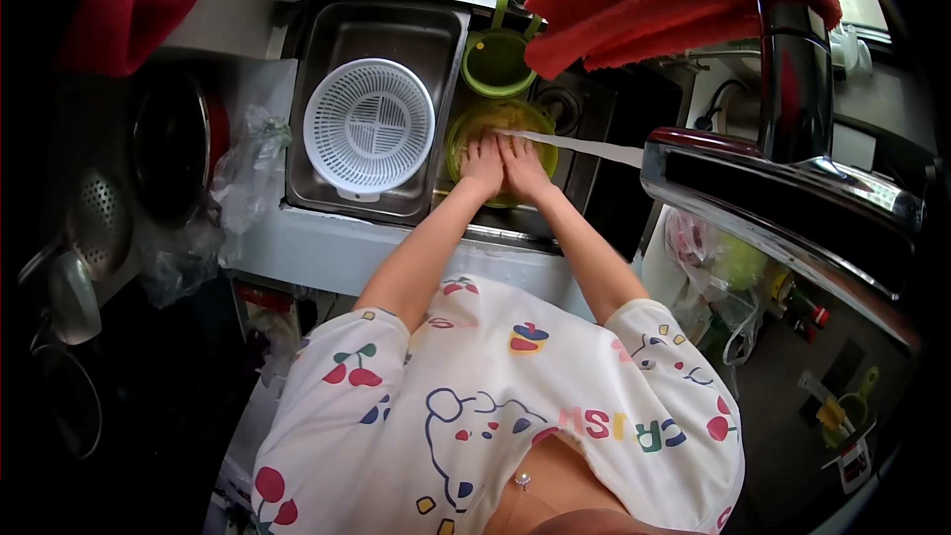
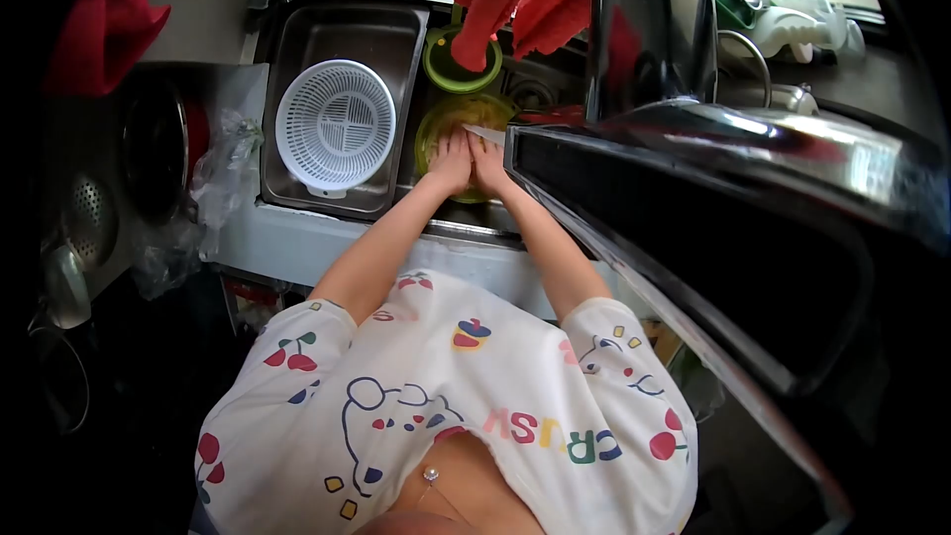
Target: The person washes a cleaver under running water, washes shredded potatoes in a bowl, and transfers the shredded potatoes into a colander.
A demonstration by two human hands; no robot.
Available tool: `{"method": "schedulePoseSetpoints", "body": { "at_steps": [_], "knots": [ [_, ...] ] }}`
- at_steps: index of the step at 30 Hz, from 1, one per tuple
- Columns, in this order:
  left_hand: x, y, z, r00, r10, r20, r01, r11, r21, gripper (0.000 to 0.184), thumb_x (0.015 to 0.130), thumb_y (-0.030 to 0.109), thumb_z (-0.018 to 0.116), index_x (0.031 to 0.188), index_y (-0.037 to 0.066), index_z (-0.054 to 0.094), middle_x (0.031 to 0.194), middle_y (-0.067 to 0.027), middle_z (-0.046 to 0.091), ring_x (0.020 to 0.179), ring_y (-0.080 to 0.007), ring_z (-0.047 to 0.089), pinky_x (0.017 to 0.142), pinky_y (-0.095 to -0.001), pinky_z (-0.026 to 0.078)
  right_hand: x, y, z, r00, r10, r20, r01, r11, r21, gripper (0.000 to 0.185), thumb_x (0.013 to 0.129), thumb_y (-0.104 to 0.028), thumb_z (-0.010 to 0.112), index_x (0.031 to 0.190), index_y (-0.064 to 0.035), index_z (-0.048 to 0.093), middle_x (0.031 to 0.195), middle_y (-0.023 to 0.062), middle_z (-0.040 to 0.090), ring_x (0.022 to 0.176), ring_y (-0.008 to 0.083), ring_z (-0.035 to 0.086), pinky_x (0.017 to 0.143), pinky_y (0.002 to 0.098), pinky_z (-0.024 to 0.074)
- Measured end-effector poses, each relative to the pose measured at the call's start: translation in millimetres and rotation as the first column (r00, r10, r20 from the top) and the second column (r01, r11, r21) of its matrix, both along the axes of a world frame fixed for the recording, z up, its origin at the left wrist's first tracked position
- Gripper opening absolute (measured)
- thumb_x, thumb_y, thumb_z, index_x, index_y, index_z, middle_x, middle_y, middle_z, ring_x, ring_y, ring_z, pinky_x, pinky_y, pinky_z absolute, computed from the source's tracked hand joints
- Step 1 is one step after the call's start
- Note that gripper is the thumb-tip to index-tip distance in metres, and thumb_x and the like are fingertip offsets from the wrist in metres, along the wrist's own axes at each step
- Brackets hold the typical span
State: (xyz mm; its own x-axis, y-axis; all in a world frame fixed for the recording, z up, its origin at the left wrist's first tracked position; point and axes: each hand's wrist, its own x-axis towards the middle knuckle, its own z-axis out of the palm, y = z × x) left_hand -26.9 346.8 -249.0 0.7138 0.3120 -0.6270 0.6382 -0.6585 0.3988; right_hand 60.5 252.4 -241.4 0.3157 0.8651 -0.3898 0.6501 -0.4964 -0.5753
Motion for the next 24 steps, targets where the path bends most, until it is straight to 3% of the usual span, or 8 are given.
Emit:
{"method": "schedulePoseSetpoints", "body": {
  "at_steps": [5, 6, 9, 14, 17, 18, 22, 24],
  "knots": [
    [35.1, 22.4, 55.1, 0.963, -0.102, -0.251, 0.104, 0.995, -0.005, 0.059, 0.085, 0.017, 0.055, 0.139, 0.001, 0.038, 0.144, -0.0144, 0.038, 0.130, -0.0338, 0.041, 0.103, -0.0481, 0.039, 19.6, 24.4, -3.4, 0.997, 0.064, 0.053, -0.058, 0.992, -0.110, 0.058, 0.084, -0.016, 0.053, 0.138, -0.0030, 0.039, 0.142, 0.0249, 0.038, 0.131, 0.0450, 0.033, 0.108, 0.0497, 0.0305],
    [40.0, 29.4, 57.8, 0.969, -0.116, -0.220, 0.115, 0.993, -0.018, 0.045, 0.085, 0.018, 0.056, 0.127, 0.003, 0.053, 0.132, -0.0120, 0.050, 0.120, -0.0288, 0.051, 0.098, -0.0457, 0.044, 24.7, 31.7, 30.4, 0.989, -0.083, -0.122, 0.065, 0.988, -0.143, 0.050, 0.084, -0.015, 0.054, 0.132, -0.0015, 0.047, 0.136, 0.0234, 0.046, 0.127, 0.0414, 0.040, 0.106, 0.0472, 0.0338],
    [28.5, 28.3, 56.1, 0.982, -0.187, 0.002, 0.180, 0.949, 0.260, 0.037, 0.085, 0.021, 0.056, 0.118, 0.005, 0.060, 0.127, -0.0100, 0.056, 0.123, -0.0283, 0.049, 0.101, -0.0466, 0.041, 29.1, 24.2, 12.6, 0.957, -0.006, 0.290, -0.096, 0.936, 0.339, 0.043, 0.085, -0.016, 0.054, 0.126, -0.0007, 0.051, 0.131, 0.0222, 0.050, 0.123, 0.0410, 0.044, 0.104, 0.0473, 0.0355],
    [7.8, 22.6, 0.1, 0.997, -0.033, -0.069, 0.032, 0.999, -0.016, 0.083, 0.084, 0.034, 0.056, 0.152, 0.014, 0.012, 0.159, -0.0099, 0.007, 0.142, -0.0315, 0.022, 0.112, -0.0507, 0.022, 11.5, 7.2, -12.8, 0.974, 0.082, 0.211, -0.077, 0.996, -0.035, 0.069, 0.086, -0.025, 0.052, 0.146, -0.0041, 0.026, 0.148, 0.0216, 0.032, 0.135, 0.0406, 0.032, 0.112, 0.0490, 0.0259],
    [14.3, 15.5, 9.1, 0.996, -0.055, -0.070, 0.064, 0.989, 0.133, 0.082, 0.084, 0.031, 0.058, 0.151, 0.012, 0.015, 0.159, -0.0104, 0.010, 0.142, -0.0340, 0.020, 0.114, -0.0518, 0.018, 6.8, 13.8, 5.6, 0.961, 0.095, 0.260, -0.068, 0.991, -0.112, 0.065, 0.089, -0.027, 0.049, 0.146, -0.0048, 0.026, 0.148, 0.0221, 0.029, 0.136, 0.0421, 0.029, 0.111, 0.0504, 0.0255],
    [15.5, 18.0, 16.5, 0.996, -0.060, -0.069, 0.068, 0.991, 0.118, 0.083, 0.083, 0.029, 0.059, 0.151, 0.012, 0.015, 0.158, -0.0108, 0.010, 0.141, -0.0350, 0.020, 0.114, -0.0518, 0.018, 3.3, 9.8, -2.3, 0.948, 0.041, 0.315, -0.078, 0.991, 0.105, 0.065, 0.089, -0.027, 0.048, 0.147, -0.0057, 0.026, 0.148, 0.0220, 0.030, 0.133, 0.0455, 0.030, 0.109, 0.0546, 0.0262],
    [0.1, 6.5, 5.1, 0.996, -0.044, -0.083, 0.053, 0.993, 0.106, 0.090, 0.078, 0.026, 0.065, 0.151, 0.010, 0.015, 0.157, -0.0120, 0.012, 0.140, -0.0372, 0.022, 0.113, -0.0529, 0.018, -9.0, 3.1, -2.1, 0.999, -0.045, -0.001, 0.045, 0.989, -0.141, 0.070, 0.085, -0.025, 0.052, 0.147, -0.0050, 0.025, 0.148, 0.0209, 0.029, 0.130, 0.0500, 0.030, 0.106, 0.0606, 0.0266],
    [7.2, 6.8, -1.7, 0.994, -0.044, -0.103, 0.057, 0.990, 0.127, 0.092, 0.077, 0.025, 0.068, 0.150, 0.009, 0.015, 0.156, -0.0139, 0.013, 0.139, -0.0384, 0.025, 0.111, -0.0549, 0.021, -3.6, 12.1, -6.0, 0.995, 0.016, 0.095, -0.003, 0.990, -0.138, 0.072, 0.084, -0.023, 0.055, 0.147, -0.0058, 0.023, 0.148, 0.0244, 0.027, 0.131, 0.0502, 0.028, 0.107, 0.0594, 0.0265]
  ]
}}
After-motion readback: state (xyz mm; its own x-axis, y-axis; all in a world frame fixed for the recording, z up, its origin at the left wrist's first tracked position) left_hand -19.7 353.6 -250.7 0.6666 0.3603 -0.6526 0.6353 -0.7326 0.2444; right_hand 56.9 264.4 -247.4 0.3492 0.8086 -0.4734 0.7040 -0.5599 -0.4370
